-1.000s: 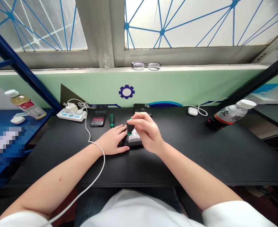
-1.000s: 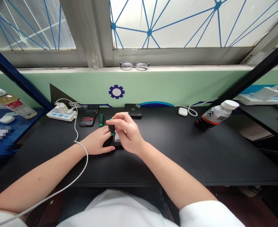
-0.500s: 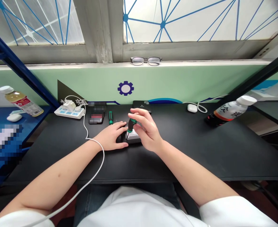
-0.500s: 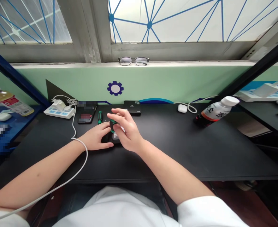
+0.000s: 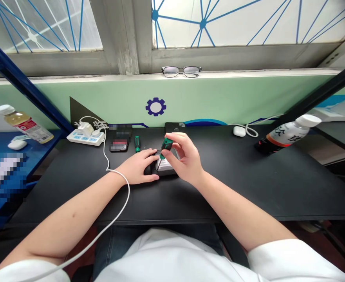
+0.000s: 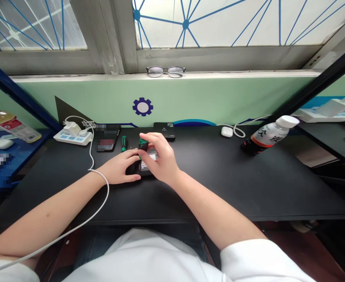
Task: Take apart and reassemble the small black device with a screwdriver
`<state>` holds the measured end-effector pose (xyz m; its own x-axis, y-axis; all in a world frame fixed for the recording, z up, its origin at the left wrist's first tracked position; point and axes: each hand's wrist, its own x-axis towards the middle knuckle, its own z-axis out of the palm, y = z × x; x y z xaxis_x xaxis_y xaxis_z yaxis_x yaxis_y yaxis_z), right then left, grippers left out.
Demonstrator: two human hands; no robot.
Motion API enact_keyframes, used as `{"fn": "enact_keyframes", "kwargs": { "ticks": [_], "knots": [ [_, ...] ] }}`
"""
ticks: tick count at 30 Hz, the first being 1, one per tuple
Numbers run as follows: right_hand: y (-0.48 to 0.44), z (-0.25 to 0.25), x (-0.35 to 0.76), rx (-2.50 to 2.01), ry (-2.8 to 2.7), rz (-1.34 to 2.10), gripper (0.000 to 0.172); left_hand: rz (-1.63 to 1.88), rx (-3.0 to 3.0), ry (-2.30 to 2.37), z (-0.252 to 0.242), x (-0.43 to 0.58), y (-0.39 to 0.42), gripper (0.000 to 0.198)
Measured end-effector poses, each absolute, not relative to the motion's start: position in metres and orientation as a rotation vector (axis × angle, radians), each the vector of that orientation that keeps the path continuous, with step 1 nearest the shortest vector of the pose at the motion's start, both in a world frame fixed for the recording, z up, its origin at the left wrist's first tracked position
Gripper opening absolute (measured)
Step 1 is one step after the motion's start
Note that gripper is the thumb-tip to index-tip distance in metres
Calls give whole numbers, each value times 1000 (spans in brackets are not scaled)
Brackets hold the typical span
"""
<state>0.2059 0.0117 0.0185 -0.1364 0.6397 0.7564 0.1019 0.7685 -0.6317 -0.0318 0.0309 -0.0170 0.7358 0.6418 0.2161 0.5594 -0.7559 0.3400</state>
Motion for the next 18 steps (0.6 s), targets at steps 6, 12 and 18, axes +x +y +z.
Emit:
{"fn": "enact_keyframes", "kwargs": {
  "ticks": [6,12,18],
  "knots": [
    [15,16,206,-608,-1521,608,35,552,2723,930,-22,-34,32,67],
    [18,14,204,-620,-1429,570,35,837,2768,888,-23,-29,35,19],
    [29,19,218,-717,-1419,386,34,912,2677,1287,-28,-36,54,24]
  ]
}}
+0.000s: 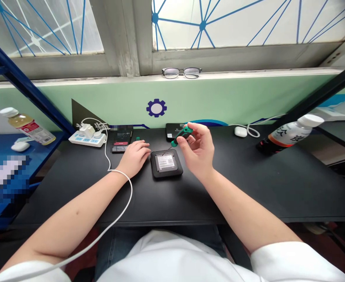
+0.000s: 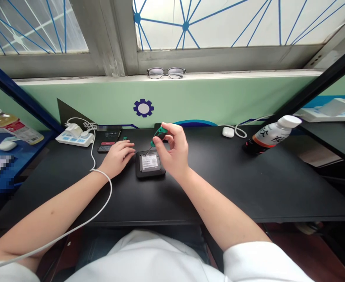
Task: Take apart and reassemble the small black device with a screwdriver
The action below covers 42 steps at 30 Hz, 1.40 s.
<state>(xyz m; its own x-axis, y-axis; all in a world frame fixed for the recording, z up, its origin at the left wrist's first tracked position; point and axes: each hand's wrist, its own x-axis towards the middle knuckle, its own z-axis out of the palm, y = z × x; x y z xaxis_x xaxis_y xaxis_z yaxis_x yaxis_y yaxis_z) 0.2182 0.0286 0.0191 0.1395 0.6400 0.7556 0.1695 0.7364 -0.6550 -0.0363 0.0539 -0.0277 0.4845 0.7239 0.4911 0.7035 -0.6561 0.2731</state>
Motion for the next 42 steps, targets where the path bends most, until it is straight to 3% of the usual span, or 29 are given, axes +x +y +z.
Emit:
{"fn": "enact_keyframes", "kwargs": {
  "ticks": [6,20,27,29,35,39,42],
  "knots": [
    [44,17,237,-797,-1461,230,33,791,2545,1554,-31,-46,62,47],
    [52,8,244,-798,-1591,128,32,757,2532,1610,-27,-39,50,45],
    [46,10,244,-669,-1734,337,40,598,2682,1214,-15,-34,40,43],
    [45,11,243,-695,-1744,314,36,526,2745,1061,-12,-31,34,43],
    [49,10,241,-766,-1686,257,26,460,2848,997,-12,-25,25,73],
    [50,7,240,-670,-1734,454,39,435,2855,991,-12,-25,26,73],
    [49,8,239,-708,-1746,412,40,442,2832,975,-11,-25,27,71]
  ]
}}
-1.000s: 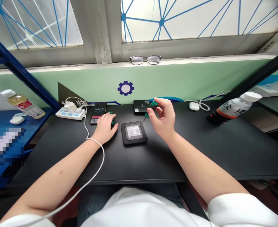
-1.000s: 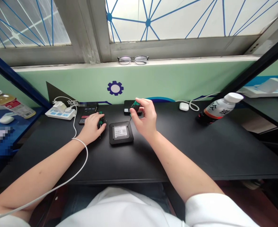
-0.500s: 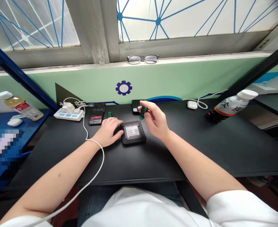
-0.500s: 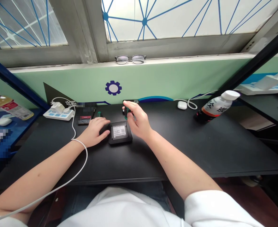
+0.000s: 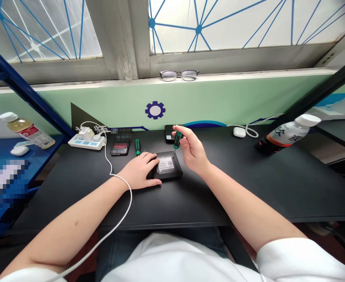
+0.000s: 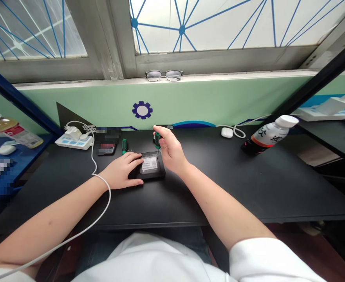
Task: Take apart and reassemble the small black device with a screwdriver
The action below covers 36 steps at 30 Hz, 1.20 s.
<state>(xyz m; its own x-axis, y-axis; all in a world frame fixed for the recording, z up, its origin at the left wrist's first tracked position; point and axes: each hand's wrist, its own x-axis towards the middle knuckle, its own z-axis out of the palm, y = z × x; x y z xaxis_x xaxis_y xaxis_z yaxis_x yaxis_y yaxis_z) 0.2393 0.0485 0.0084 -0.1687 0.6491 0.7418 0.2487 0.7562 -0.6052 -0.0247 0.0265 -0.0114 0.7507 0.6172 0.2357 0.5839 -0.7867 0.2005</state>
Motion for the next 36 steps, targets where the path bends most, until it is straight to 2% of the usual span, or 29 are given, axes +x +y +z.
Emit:
{"fn": "enact_keyframes", "kwargs": {
  "ticks": [4,9,10,14,18,25,31,34,36],
  "knots": [
    [47,14,240,-769,-1681,241,33,457,2827,969,-11,-24,27,71],
    [45,12,240,-728,-1629,385,23,430,2864,966,-12,-24,27,73],
    [45,10,239,-724,-1609,425,23,424,2871,966,-11,-25,27,72],
    [45,3,235,-679,-1545,576,42,439,2865,957,-12,-26,27,72],
    [44,5,236,-668,-1607,654,33,450,2860,950,-12,-26,28,70],
    [45,16,244,-757,-1626,256,32,448,2892,965,-13,-26,28,71],
    [45,17,241,-753,-1514,545,22,456,2925,963,-14,-25,27,72],
    [45,15,237,-755,-1469,598,35,461,2936,970,-14,-25,27,73],
    [43,13,236,-742,-1492,660,33,469,2936,971,-14,-25,26,73]
  ]
}}
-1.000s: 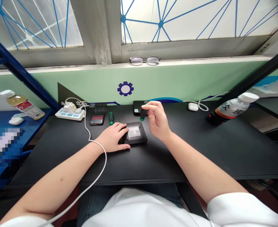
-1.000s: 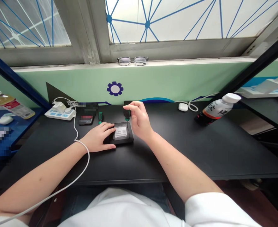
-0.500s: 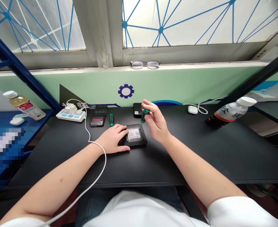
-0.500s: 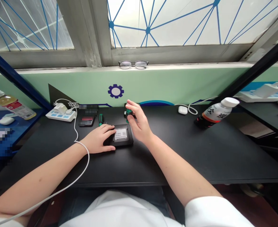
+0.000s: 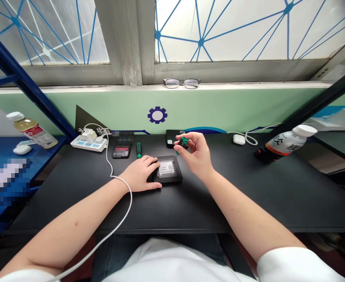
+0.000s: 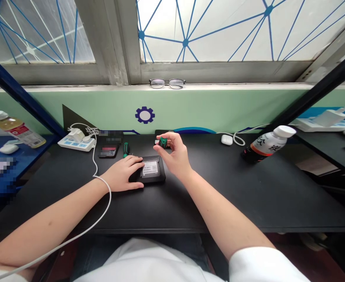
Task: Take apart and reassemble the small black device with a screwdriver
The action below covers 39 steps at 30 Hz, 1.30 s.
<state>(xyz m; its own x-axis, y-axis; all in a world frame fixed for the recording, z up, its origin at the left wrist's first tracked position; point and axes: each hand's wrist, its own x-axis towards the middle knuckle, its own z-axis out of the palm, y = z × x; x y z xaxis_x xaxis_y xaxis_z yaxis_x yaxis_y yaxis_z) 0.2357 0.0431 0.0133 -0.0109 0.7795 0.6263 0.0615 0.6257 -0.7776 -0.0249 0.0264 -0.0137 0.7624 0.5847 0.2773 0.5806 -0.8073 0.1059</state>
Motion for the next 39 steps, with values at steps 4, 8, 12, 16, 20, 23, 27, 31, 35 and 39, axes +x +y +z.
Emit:
{"fn": "enact_keyframes", "kwargs": {
  "ticks": [4,8,12,16,20,23,27,31,35,39],
  "knots": [
    [40,13,237,-703,-1613,699,32,481,2922,967,-14,-24,27,72],
    [40,17,241,-770,-1701,380,32,479,2925,969,-14,-23,27,72],
    [42,20,242,-776,-1670,288,33,481,2924,968,-14,-23,27,72],
    [42,20,241,-732,-1610,459,22,472,2935,965,-14,-24,27,73],
    [38,20,236,-771,-1554,536,36,486,2916,969,-14,-24,27,71],
    [36,24,232,-817,-1566,587,29,490,2896,966,-14,-24,27,70],
    [39,29,233,-848,-1686,553,27,479,2912,957,-14,-23,27,70],
    [46,36,242,-855,-1773,326,33,491,2921,960,-15,-23,27,72],
    [47,46,252,-806,-1860,221,38,492,2910,958,-14,-23,25,70],
    [41,54,253,-779,-1906,334,25,493,2897,964,-13,-22,25,69]
  ]
}}
